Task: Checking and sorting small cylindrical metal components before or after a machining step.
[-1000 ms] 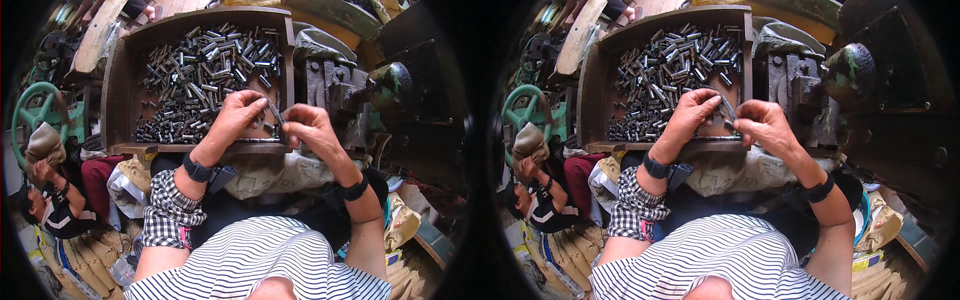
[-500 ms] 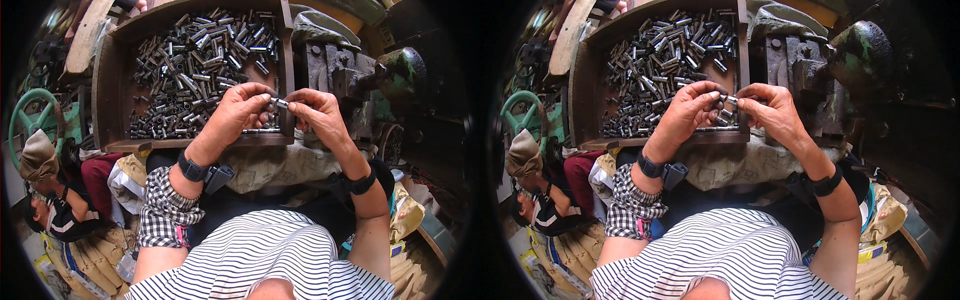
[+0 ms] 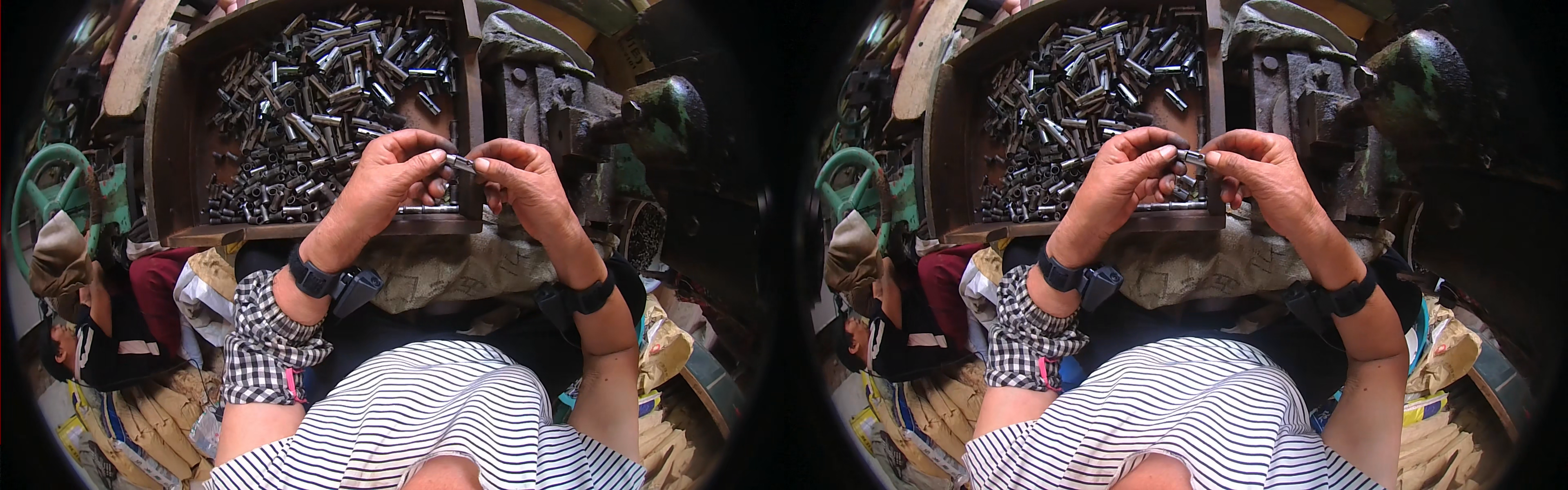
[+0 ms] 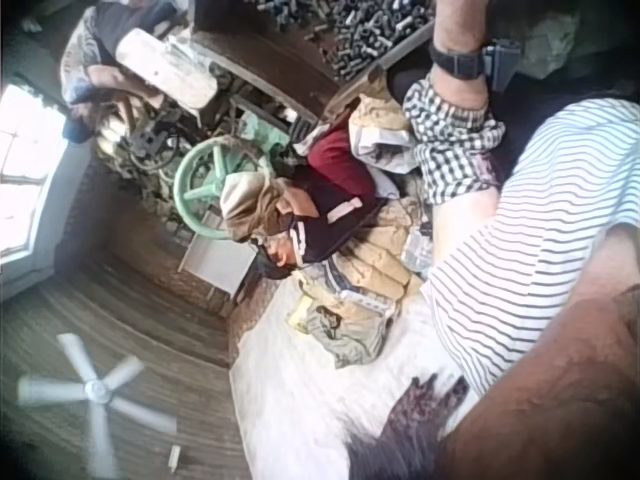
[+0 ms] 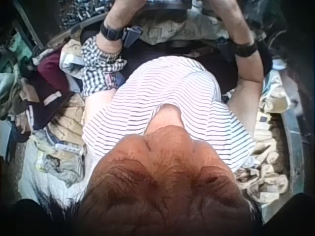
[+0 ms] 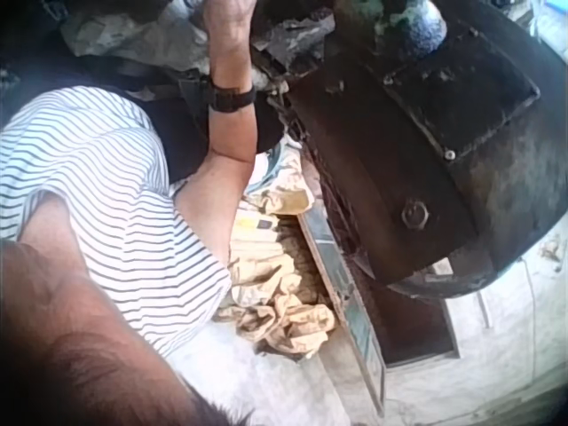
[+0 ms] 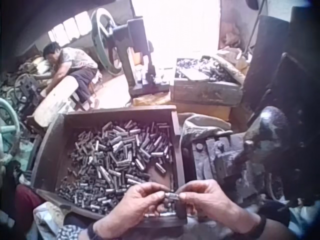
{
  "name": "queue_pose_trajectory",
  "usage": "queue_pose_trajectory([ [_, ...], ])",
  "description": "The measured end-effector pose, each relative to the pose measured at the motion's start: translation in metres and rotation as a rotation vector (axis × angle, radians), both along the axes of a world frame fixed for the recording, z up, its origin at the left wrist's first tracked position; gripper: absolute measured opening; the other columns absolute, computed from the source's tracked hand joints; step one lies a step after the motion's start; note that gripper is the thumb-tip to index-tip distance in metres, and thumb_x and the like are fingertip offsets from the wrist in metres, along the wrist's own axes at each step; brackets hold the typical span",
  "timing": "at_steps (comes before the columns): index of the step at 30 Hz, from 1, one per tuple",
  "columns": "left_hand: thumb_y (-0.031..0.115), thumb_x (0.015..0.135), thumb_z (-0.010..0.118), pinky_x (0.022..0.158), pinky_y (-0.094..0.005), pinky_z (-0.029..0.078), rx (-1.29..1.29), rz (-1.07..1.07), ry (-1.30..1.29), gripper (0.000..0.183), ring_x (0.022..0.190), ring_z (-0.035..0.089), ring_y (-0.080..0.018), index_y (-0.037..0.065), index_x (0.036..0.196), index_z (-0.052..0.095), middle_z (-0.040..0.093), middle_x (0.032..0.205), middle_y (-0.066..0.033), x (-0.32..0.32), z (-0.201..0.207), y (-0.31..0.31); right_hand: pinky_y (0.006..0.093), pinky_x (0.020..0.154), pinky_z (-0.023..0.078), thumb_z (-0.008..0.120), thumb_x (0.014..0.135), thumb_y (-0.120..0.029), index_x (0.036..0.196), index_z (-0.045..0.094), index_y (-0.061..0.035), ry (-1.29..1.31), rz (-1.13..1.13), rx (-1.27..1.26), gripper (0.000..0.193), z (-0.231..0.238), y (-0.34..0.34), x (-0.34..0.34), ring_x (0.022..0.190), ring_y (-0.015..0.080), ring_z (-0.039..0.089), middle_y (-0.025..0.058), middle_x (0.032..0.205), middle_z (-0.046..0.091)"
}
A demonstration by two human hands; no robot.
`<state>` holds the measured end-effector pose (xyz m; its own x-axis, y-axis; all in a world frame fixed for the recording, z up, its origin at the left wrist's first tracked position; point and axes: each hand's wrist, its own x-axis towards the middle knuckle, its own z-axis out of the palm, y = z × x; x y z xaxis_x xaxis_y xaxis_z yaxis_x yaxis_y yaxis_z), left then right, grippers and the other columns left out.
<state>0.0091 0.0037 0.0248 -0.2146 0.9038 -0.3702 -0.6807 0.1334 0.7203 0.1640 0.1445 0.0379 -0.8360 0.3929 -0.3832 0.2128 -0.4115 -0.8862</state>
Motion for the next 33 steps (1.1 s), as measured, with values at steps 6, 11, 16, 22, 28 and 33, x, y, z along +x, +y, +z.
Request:
queue_pose_trajectory([
  [6,0.010,0.089,0.058,0.057,-0.0179,0.052,0.001,0.004,0.013,0.019,0.066,0.060,-0.0081,0.000,0.105,0.056,0.062,0.084,-0.0069,0.0007,0.0002,-0.0007,0.0160,0.044,0.045,0.066,0.083,-0.018,0.094,0.063,0.0003,0.010,0.007,-0.034,0.022,-0.0027,0.0010,0.0012,0.052,0.0060,0.058,0.0026,0.072,0.061],
  [11,0.013,0.090,0.057,0.050,-0.0158,0.049,0.004,-0.013,0.029,0.017,0.060,0.058,-0.0066,0.002,0.103,0.056,0.062,0.080,-0.0057,0.0022,0.0006,-0.0005,0.0164,0.044,0.046,0.066,0.084,-0.018,0.093,0.063,0.0002,0.029,-0.006,-0.022,0.021,-0.0027,-0.0003,0.0008,0.052,0.0057,0.057,0.0024,0.071,0.061],
  [16,0.015,0.091,0.055,0.043,-0.0145,0.044,-0.022,-0.037,0.078,0.018,0.055,0.056,-0.0046,0.000,0.100,0.057,0.060,0.072,-0.0030,0.0004,-0.0001,-0.0006,0.0167,0.045,0.047,0.066,0.084,-0.018,0.092,0.062,-0.0003,0.033,0.008,0.037,0.019,0.0019,-0.0008,-0.0005,0.053,0.0055,0.058,0.0024,0.071,0.061],
  [22,0.017,0.091,0.055,0.041,-0.0142,0.041,-0.032,0.000,0.136,0.019,0.047,0.052,-0.0040,0.000,0.098,0.058,0.059,0.068,-0.0031,0.0045,0.0023,0.0019,0.0174,0.046,0.048,0.066,0.084,-0.015,0.091,0.062,-0.0004,0.029,-0.016,-0.030,0.017,0.0004,0.0004,0.0001,0.053,0.0061,0.059,0.0029,0.071,0.061],
  [28,0.016,0.091,0.056,0.037,-0.0130,0.037,-0.034,-0.001,0.087,0.015,0.042,0.047,-0.0017,0.002,0.097,0.058,0.059,0.063,-0.0013,0.0063,-0.0001,0.0014,0.0183,0.047,0.049,0.066,0.083,-0.013,0.090,0.062,-0.0011,0.009,-0.070,-0.303,0.015,0.0009,0.0010,0.0006,0.052,0.0064,0.058,0.0028,0.073,0.061],
  [33,0.016,0.091,0.056,0.037,-0.0131,0.035,-0.032,0.120,0.231,0.014,0.042,0.046,-0.0017,0.003,0.096,0.058,0.059,0.064,-0.0012,0.0074,0.0002,0.0019,0.0184,0.049,0.050,0.066,0.083,-0.010,0.092,0.061,-0.0007,-0.024,-0.121,-0.215,0.014,0.0017,0.0056,0.0036,0.056,0.0074,0.060,0.0033,0.077,0.062],
])
